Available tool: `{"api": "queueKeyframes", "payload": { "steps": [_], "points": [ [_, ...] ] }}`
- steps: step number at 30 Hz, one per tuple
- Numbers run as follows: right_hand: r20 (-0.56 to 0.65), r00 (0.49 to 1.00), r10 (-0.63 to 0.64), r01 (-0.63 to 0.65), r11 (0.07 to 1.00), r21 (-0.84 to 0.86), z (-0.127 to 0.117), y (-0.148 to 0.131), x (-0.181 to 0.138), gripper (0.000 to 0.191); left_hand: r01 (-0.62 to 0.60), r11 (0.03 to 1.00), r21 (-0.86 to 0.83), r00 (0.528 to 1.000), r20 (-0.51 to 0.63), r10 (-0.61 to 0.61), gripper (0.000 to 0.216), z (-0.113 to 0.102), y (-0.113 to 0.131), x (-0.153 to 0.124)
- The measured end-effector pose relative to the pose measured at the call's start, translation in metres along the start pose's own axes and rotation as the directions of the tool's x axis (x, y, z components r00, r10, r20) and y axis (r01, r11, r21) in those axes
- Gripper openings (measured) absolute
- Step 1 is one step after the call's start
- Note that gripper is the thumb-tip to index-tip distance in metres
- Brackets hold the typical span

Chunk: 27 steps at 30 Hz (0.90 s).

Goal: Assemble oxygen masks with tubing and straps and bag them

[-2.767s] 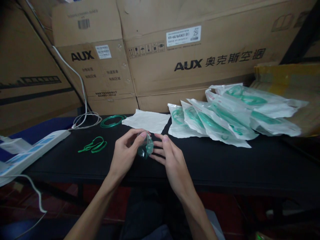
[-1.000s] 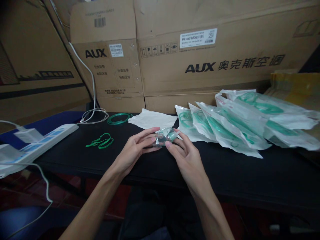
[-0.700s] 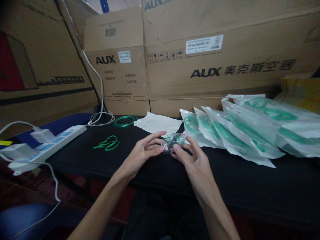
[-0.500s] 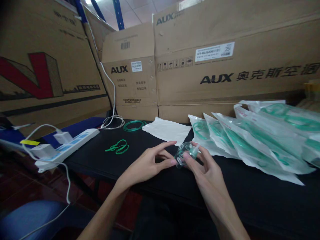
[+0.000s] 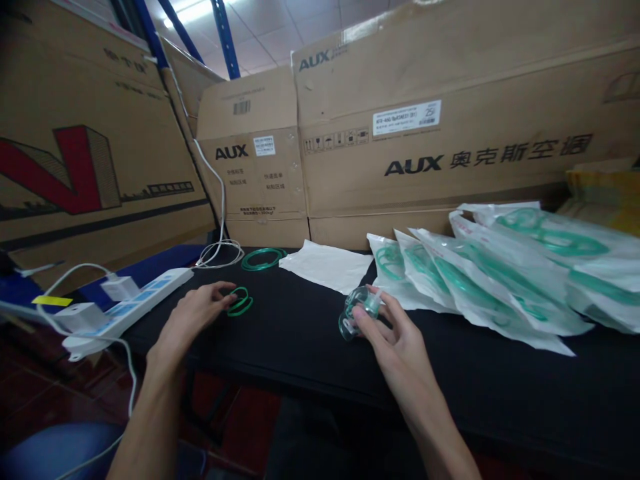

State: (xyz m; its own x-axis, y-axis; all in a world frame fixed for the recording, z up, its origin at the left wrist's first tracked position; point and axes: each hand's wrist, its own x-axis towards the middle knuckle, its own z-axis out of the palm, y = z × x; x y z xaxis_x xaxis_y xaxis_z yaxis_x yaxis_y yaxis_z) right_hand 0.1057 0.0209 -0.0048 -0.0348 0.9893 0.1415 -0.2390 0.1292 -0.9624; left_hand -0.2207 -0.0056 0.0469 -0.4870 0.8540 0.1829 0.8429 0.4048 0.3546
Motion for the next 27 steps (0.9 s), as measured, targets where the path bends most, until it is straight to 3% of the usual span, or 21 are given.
{"api": "queueKeyframes", "payload": {
  "steps": [3,5,9,14,17,23,27],
  "points": [
    [0.01,1.0,-0.002,0.002,1.0,0.0,0.0,0.001,0.0,0.067,-0.052,0.998,-0.031,0.998,-0.037,0.051,0.031,0.003,0.011,-0.001],
    [0.02,1.0,-0.011,0.011,1.0,-0.001,-0.001,0.001,0.001,0.066,-0.162,0.977,-0.139,0.985,-0.086,0.151,0.03,0.003,0.024,-0.005],
    [0.033,0.999,-0.006,0.006,1.0,-0.003,-0.001,0.001,0.002,0.068,-0.392,0.851,-0.351,0.918,-0.09,0.386,0.033,0.003,0.049,-0.017],
    [0.051,0.999,-0.002,0.002,1.0,0.004,-0.002,0.001,0.002,0.067,-0.517,0.72,-0.463,0.84,-0.112,0.531,0.023,0.014,0.07,-0.026],
    [0.06,0.998,-0.01,0.009,1.0,0.007,-0.003,0.001,0.002,0.066,-0.539,0.672,-0.507,0.804,-0.073,0.59,0.02,0.026,0.079,-0.027],
    [0.075,0.997,-0.014,0.015,1.0,-0.003,-0.002,0.001,0.002,0.062,-0.444,0.621,-0.646,0.757,0.1,0.645,0.035,0.043,0.088,-0.032],
    [0.094,0.996,-0.01,0.01,1.0,0.001,-0.002,-0.002,0.0,0.06,-0.541,0.628,-0.559,0.708,0.099,0.699,0.037,0.044,0.092,-0.039]
  ]
}}
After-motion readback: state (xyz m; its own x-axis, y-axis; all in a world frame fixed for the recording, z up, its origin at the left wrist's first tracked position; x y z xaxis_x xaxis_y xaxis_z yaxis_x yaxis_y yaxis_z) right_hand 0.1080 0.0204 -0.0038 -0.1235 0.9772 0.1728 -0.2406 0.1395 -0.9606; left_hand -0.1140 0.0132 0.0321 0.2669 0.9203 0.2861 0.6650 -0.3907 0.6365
